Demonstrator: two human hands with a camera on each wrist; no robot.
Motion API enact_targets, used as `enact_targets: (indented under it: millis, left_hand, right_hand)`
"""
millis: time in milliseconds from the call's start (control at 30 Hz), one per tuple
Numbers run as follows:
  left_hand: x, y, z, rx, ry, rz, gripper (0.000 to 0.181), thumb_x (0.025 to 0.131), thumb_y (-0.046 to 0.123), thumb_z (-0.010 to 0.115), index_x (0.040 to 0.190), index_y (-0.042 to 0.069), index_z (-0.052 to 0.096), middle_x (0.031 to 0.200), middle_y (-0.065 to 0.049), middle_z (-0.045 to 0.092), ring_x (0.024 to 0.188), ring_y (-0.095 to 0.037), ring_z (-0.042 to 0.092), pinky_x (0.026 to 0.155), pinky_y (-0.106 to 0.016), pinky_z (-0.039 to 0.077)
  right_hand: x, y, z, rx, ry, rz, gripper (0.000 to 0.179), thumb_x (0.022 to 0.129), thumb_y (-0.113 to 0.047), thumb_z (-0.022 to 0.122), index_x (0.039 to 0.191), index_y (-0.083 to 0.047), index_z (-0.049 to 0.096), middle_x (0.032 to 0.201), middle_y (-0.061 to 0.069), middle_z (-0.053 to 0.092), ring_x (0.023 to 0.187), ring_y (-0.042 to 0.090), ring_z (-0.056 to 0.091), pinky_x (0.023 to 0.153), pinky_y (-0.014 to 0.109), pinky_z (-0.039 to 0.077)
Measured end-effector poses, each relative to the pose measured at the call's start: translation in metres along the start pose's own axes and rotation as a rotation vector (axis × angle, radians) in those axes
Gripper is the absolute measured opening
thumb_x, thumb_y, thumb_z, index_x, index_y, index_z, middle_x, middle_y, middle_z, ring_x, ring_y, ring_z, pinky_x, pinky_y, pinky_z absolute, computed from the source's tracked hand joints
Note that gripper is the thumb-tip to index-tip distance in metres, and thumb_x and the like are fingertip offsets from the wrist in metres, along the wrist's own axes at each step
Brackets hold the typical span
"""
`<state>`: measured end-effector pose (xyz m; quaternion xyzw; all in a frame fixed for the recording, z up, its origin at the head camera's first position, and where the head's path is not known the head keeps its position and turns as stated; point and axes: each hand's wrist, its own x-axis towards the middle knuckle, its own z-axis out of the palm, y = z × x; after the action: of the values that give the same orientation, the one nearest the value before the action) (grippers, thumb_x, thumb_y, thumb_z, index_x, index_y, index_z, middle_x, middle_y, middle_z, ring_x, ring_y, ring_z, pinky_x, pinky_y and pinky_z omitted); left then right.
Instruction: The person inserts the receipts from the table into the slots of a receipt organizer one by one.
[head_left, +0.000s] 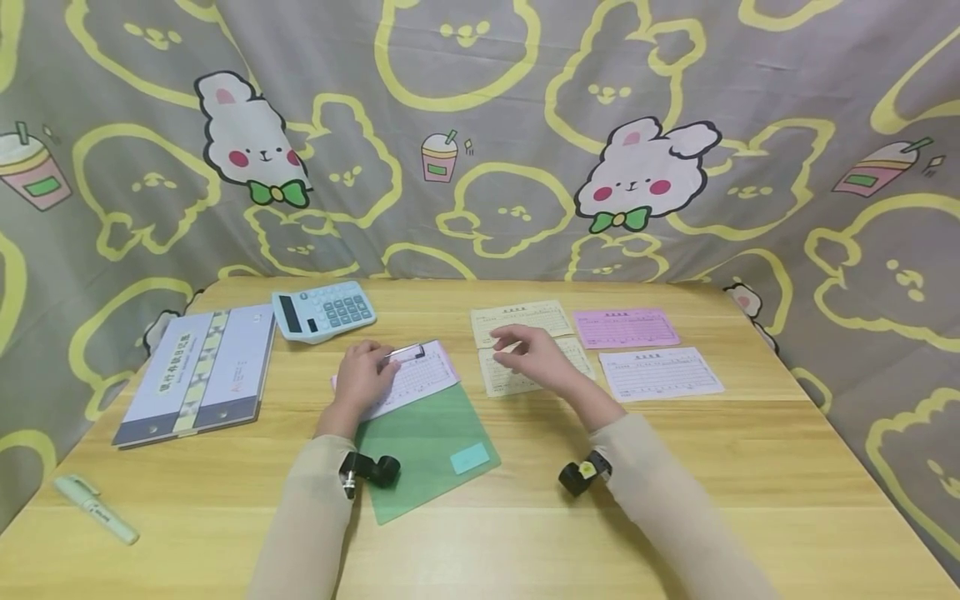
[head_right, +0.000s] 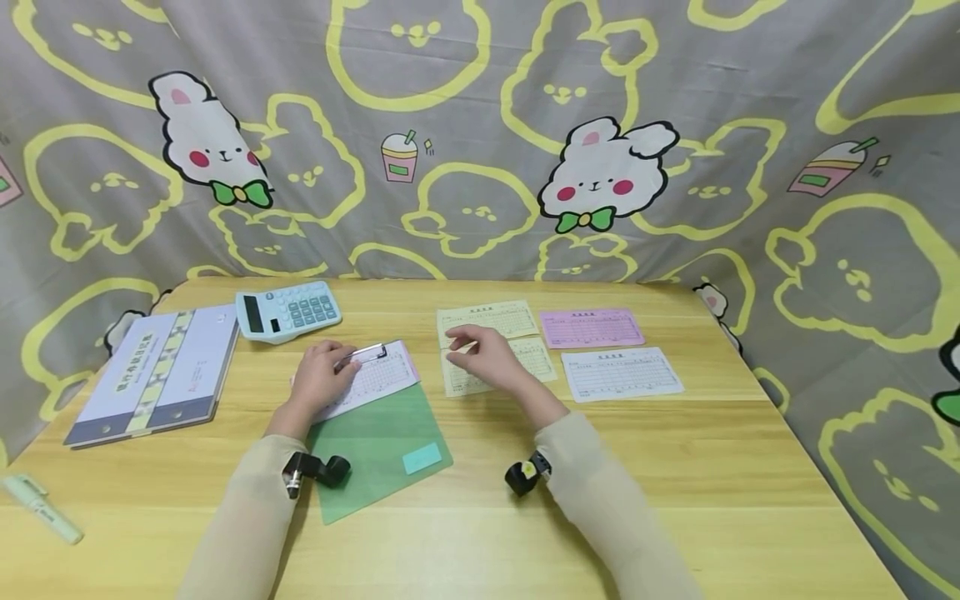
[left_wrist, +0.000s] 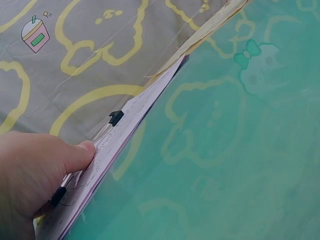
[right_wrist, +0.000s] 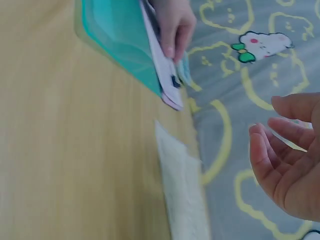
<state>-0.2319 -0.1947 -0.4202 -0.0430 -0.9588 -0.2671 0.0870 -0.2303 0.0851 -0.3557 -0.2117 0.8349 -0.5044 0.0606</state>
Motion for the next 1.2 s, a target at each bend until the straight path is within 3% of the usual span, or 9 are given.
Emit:
enact_targets:
  millis: [300,533,767,933,1033,1200]
  left_hand:
    - [0.000,-0.001,-0.001,-0.004,-0.004,-0.019,0.038,0.085,0.026,0.054,0.115,0.003,0.055,0.110,-0.014,0.047,0.102,-0.029,0.037,0.084,-0.043,0.030]
    - [-0.001,-0.001,0.000,-0.016,0.000,-0.024,0.039,0.084,0.026,0.055,0.115,0.003,0.055,0.110,-0.013,0.047,0.100,-0.028,0.037,0.083,-0.042,0.030]
    - [-0.001,-0.001,0.000,-0.025,0.007,-0.032,0.039,0.083,0.026,0.056,0.114,0.003,0.055,0.109,-0.013,0.047,0.099,-0.028,0.037,0.083,-0.042,0.030]
    - [-0.002,-0.001,0.001,-0.030,0.018,-0.017,0.039,0.083,0.025,0.057,0.113,0.002,0.055,0.107,-0.014,0.048,0.098,-0.029,0.038,0.082,-0.042,0.030]
    - [-0.002,0.000,0.002,-0.032,0.028,-0.011,0.038,0.082,0.025,0.057,0.112,0.002,0.056,0.106,-0.014,0.048,0.097,-0.029,0.038,0.082,-0.041,0.031]
    - [-0.002,0.000,0.001,-0.031,0.031,-0.012,0.038,0.082,0.025,0.058,0.112,0.002,0.057,0.107,-0.014,0.048,0.097,-0.029,0.038,0.082,-0.041,0.031]
  right_hand:
    - [-0.027,0.014,-0.048,-0.046,0.072,-0.001,0.037,0.080,-0.010,0.060,0.115,-0.002,0.052,0.098,0.017,0.057,0.078,0.023,0.055,0.063,0.032,0.047]
    - [-0.046,0.041,-0.080,-0.016,0.140,0.019,0.040,0.080,-0.008,0.060,0.117,0.003,0.049,0.099,0.020,0.055,0.079,0.025,0.056,0.064,0.033,0.047]
    - [-0.062,0.062,-0.112,-0.062,0.215,0.030,0.039,0.082,-0.011,0.059,0.116,0.004,0.049,0.099,0.020,0.054,0.077,0.014,0.055,0.064,0.031,0.048]
    - [-0.071,0.074,-0.134,-0.092,0.271,0.083,0.042,0.084,-0.017,0.056,0.118,0.006,0.046,0.100,0.020,0.053,0.080,0.004,0.051,0.066,0.019,0.044]
    - [-0.077,0.083,-0.147,-0.099,0.321,0.104,0.044,0.084,-0.019,0.056,0.119,0.006,0.045,0.101,0.018,0.053,0.082,0.001,0.049,0.068,0.015,0.041]
    - [-0.087,0.097,-0.165,-0.101,0.400,0.130,0.045,0.083,-0.018,0.058,0.118,0.007,0.046,0.093,0.002,0.057,0.080,-0.003,0.048,0.068,0.013,0.038]
